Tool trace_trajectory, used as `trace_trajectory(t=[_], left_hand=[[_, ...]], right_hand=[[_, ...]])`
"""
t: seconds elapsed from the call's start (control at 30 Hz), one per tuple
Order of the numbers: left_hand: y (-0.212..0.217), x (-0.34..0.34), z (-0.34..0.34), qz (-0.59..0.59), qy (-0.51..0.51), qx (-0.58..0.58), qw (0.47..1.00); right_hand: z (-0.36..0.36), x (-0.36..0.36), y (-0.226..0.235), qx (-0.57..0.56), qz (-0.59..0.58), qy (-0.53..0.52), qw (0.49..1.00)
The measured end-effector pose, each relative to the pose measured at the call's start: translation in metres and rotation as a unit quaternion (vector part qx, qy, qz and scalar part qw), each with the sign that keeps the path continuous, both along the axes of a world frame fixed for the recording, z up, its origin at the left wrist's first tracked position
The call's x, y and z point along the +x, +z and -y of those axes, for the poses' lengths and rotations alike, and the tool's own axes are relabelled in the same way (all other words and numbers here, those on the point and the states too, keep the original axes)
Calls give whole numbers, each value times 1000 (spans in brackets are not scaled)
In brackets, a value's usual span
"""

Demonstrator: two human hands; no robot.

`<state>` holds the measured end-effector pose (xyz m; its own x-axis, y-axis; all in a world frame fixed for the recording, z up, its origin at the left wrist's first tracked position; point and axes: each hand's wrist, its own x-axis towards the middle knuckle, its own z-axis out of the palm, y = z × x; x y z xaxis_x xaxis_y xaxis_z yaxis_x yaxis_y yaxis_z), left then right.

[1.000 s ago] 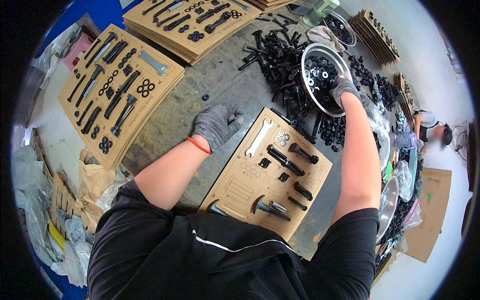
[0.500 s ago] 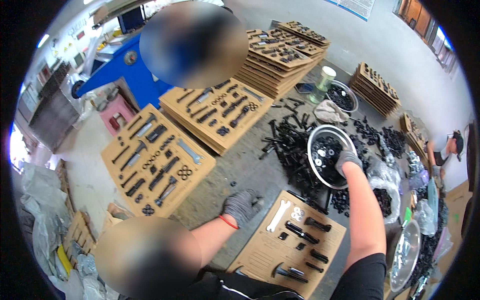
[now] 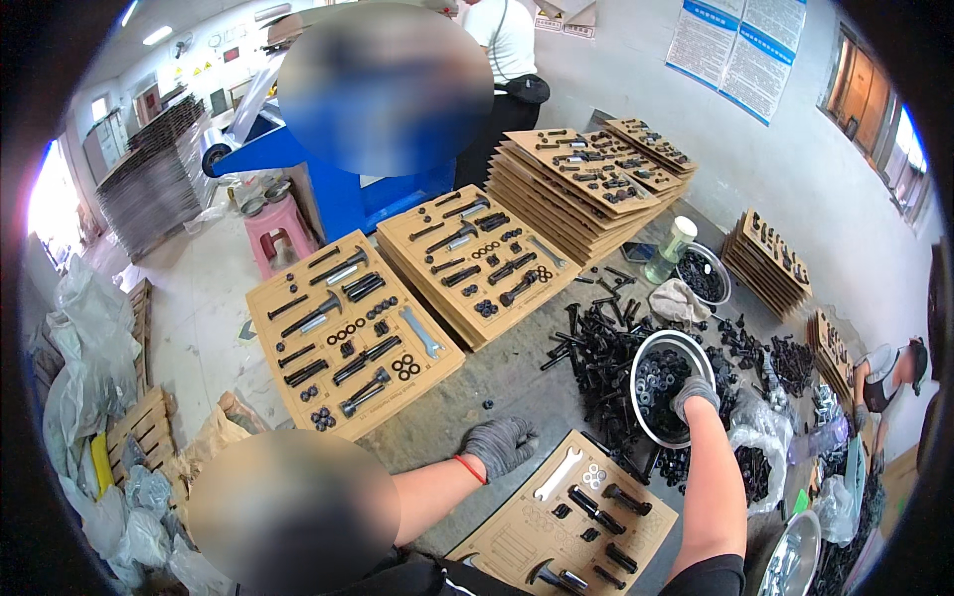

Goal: The person assembles a hardware set by picking bolts, nuts, washers, and tools from a table and placing them into designated slots on a cardboard backing. The person repeatedly completes one set, moves it aside, and begins the next set using the same method.

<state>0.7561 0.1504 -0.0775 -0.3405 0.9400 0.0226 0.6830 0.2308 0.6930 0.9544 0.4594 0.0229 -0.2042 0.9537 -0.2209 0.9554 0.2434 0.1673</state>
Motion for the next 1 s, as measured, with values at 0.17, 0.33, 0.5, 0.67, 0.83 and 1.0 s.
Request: trace_trajectory(t=[0.17,0.33,0.5,0.67,0.83,1.0], left_hand=[[-2,5,-5,79,0,36,996],[48,47,-37,179,-127,-34,975],[24,88,-111,516,-89,-25,851],[34,119,-153,587,37,-33,808],[33,127,-173,648,55,-55,758],[64,155,-202,707,85,-56,700]], right_hand=[[0,8,-4,-14,23,-1,1000],[11,17,-1,24,-8,-5,1000],[40,12,9,50,-28,43,997],[29,43,-14,122,-102,45,986],[28,61,-17,154,-310,24,938],[-5,111,-55,36,-727,-184,661]])
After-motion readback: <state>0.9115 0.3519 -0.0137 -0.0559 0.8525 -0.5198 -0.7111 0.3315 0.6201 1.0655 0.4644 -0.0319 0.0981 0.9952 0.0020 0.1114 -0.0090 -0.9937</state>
